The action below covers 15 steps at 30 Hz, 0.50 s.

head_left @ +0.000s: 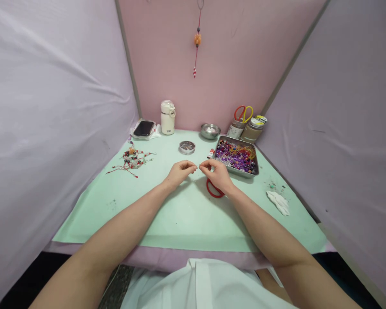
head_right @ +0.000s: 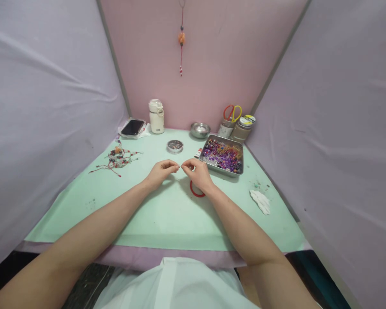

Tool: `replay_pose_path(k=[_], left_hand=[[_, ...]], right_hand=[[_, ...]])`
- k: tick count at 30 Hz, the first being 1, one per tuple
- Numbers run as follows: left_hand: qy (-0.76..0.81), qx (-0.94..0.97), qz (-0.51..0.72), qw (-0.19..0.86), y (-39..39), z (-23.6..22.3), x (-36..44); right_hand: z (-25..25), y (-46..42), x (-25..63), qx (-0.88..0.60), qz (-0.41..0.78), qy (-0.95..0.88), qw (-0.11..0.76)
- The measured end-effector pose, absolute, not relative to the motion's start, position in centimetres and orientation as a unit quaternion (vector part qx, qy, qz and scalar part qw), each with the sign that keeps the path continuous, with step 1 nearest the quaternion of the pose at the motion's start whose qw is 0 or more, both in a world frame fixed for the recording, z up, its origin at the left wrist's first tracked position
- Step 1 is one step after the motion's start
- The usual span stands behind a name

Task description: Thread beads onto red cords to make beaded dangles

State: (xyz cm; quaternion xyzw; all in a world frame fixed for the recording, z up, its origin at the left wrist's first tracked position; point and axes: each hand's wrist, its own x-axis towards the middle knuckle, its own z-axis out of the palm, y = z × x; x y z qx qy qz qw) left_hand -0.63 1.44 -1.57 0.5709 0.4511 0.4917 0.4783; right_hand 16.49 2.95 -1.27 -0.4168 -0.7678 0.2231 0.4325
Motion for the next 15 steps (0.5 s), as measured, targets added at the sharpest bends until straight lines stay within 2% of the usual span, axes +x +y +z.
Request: replay_pose_path(k=[15], left_hand=[[0.441,0.595,0.475,0.475,1.8,-2.7,-0.8]], right_hand=[[-0.8,2.9,16.6,-0.396,0.325,-0.753,0.413]])
